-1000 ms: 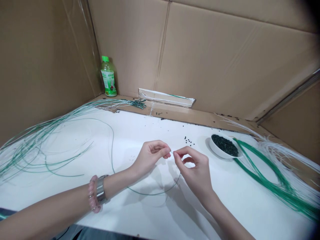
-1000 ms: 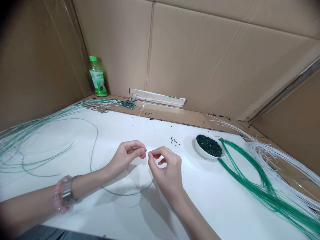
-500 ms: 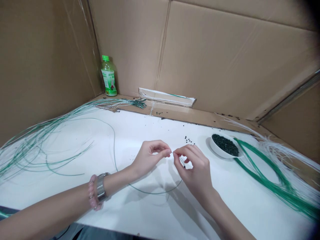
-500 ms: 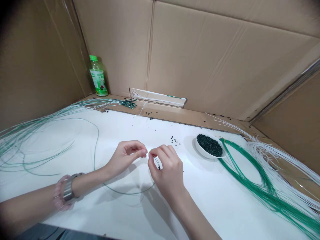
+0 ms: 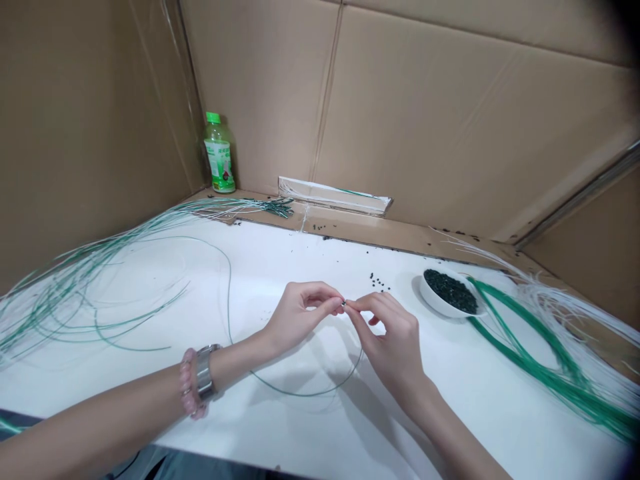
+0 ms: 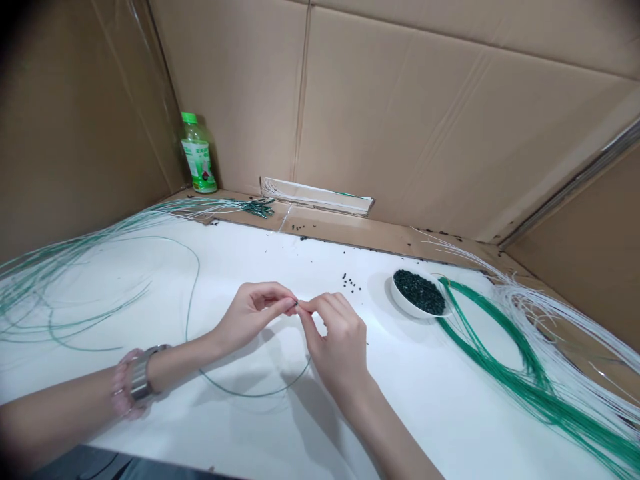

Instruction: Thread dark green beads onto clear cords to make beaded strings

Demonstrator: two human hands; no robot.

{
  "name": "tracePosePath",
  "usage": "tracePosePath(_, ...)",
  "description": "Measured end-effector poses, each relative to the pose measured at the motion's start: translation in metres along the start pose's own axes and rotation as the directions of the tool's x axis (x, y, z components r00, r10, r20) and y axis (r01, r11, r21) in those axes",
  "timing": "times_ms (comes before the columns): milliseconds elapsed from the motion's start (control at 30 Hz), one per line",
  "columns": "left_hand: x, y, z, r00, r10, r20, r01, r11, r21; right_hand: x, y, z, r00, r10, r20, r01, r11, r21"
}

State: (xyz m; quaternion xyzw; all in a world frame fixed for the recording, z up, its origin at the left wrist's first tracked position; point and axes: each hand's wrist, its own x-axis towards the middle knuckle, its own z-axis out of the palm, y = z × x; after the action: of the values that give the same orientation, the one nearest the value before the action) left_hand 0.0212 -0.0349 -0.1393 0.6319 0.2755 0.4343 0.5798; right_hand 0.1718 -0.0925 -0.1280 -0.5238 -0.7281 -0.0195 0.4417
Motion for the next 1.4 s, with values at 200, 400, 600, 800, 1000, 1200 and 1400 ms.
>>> tracePosePath(200,0.003,-0.002,-0.002,0.999,0.045,-0.017,-0.043,0.99,0.136,0.0,-0.001,0.003,0.995,0.092,0.039,-0.091,0.996,-0.019)
tracePosePath(400,0.01,-0.009,-0.011,0.991,0.11,-0.073,-0.091,0.969,0.228,0.006,0.003,0.002,0.935,0.303,0.183,-0.287,0.952,-0.11)
tracePosePath(600,0.01,-0.01,-0.012,0.992,0.129,0.009,-0.124,0.932,0.339,0.007,0.011,0.012,0.919,0.325,0.223,-0.372,0.902,0.219)
tracePosePath(800,0.019,-0.016,-0.012,0.993,0.112,0.041,-0.12,0.927,0.355,0.01,0.019,0.022,0.912,0.395,0.108,-0.407,0.847,0.342)
tracePosePath(1000,0.067,-0.022,-0.01,0.987,0.15,0.066,-0.163,0.882,0.443,0.021,0.03,0.016,0.865,0.497,-0.061,-0.397,0.756,0.521)
tracePosePath(1200,0.133,-0.052,0.011,0.971,0.114,0.211,-0.222,0.761,0.609,0.03,0.052,0.003,0.689,0.679,-0.254,-0.332,0.606,0.722)
tracePosePath(1400,0.147,-0.064,0.032,0.913,0.081,0.399,-0.353,0.644,0.678,0.033,0.06,-0.001,0.579,0.766,-0.28,-0.279,0.509,0.814)
